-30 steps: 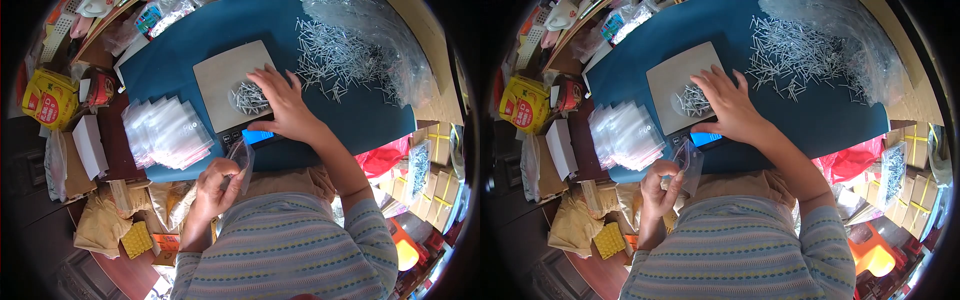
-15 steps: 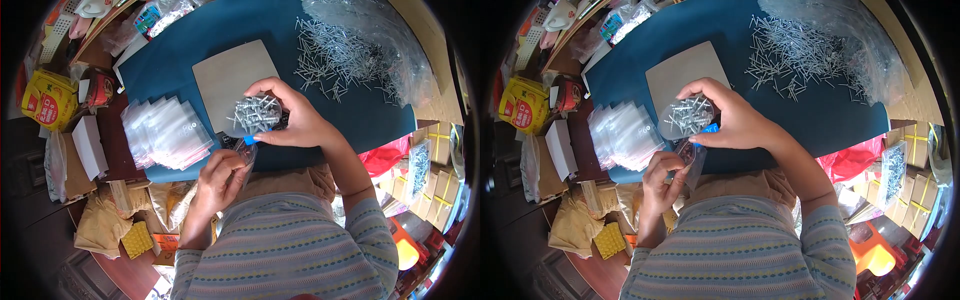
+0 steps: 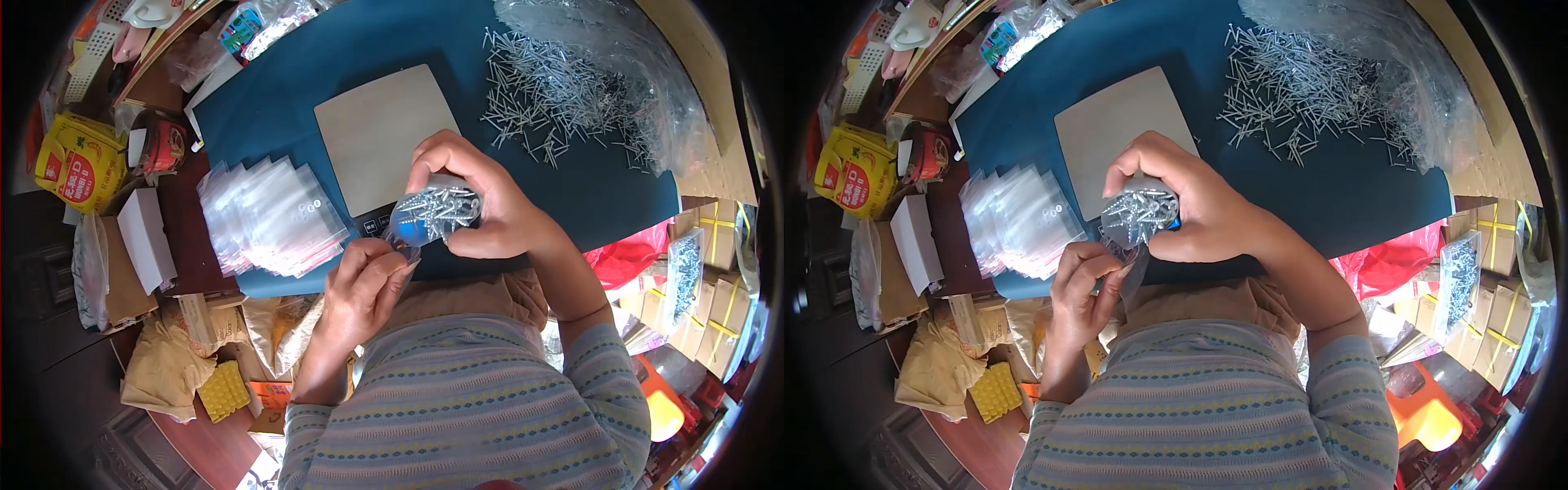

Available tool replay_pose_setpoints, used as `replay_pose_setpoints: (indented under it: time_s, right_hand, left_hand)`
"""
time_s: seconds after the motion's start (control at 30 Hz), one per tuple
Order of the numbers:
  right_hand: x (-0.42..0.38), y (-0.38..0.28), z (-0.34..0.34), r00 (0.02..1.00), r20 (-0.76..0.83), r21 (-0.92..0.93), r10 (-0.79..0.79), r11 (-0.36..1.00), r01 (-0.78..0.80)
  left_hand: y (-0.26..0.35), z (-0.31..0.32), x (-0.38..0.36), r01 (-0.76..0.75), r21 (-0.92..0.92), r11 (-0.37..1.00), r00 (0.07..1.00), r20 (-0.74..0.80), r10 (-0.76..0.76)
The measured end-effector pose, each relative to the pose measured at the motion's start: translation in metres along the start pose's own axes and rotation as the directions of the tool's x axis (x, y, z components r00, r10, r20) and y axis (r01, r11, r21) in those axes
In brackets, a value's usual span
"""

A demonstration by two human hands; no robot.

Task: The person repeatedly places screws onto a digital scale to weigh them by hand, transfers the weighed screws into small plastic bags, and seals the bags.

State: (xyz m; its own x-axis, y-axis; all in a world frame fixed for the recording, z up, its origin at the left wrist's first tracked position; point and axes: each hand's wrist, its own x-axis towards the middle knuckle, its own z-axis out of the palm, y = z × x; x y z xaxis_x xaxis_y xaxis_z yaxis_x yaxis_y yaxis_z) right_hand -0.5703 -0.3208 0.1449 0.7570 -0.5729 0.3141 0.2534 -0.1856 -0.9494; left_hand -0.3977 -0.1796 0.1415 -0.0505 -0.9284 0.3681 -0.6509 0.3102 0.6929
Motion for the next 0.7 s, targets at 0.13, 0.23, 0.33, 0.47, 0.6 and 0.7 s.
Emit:
replay_pose_setpoints:
  time_s: [0.13, 0.23, 0.33, 0.47, 0.6, 0.7]
  right_hand:
    - [-0.0008, -0.0001, 0.0005, 0.997, -0.041, 0.147, 0.071, 0.987, -0.064]
    - [-0.0007, 0.001, -0.0004, 0.998, -0.042, 0.115, 0.051, 0.992, -0.046]
    - [-0.001, 0.0002, -0.0007, 0.998, -0.043, 0.121, 0.056, 0.991, -0.051]
    - [-0.0015, -0.0008, -0.0007, 0.997, -0.052, 0.137, 0.063, 0.989, -0.056]
    - [-0.0013, -0.002, -0.0008, 0.997, -0.065, 0.146, 0.048, 0.989, -0.038]
    - [0.0001, -0.0044, -0.0008, 0.999, -0.046, -0.03, -0.024, 0.999, 0.023]
  left_hand:
    - [0.0006, 0.0001, 0.0009, -0.012, 0.009, 1.0, 1.0, 0.011, 0.012]
    - [0.0007, 0.0012, 0.0014, -0.02, 0.007, 1.0, 1.0, 0.011, 0.02]
    - [0.0001, 0.0015, 0.001, -0.026, 0.006, 1.0, 1.0, 0.011, 0.026]
    - [0.0, 0.0009, 0.0002, -0.053, 0.015, 0.998, 0.999, -0.001, 0.053]
    - [0.002, -0.0003, 0.0015, -0.054, 0.006, 0.999, 0.999, -0.009, 0.054]
    - [0.0011, 0.0022, 0.0013, -0.055, 0.0, 0.998, 0.998, 0.003, 0.055]
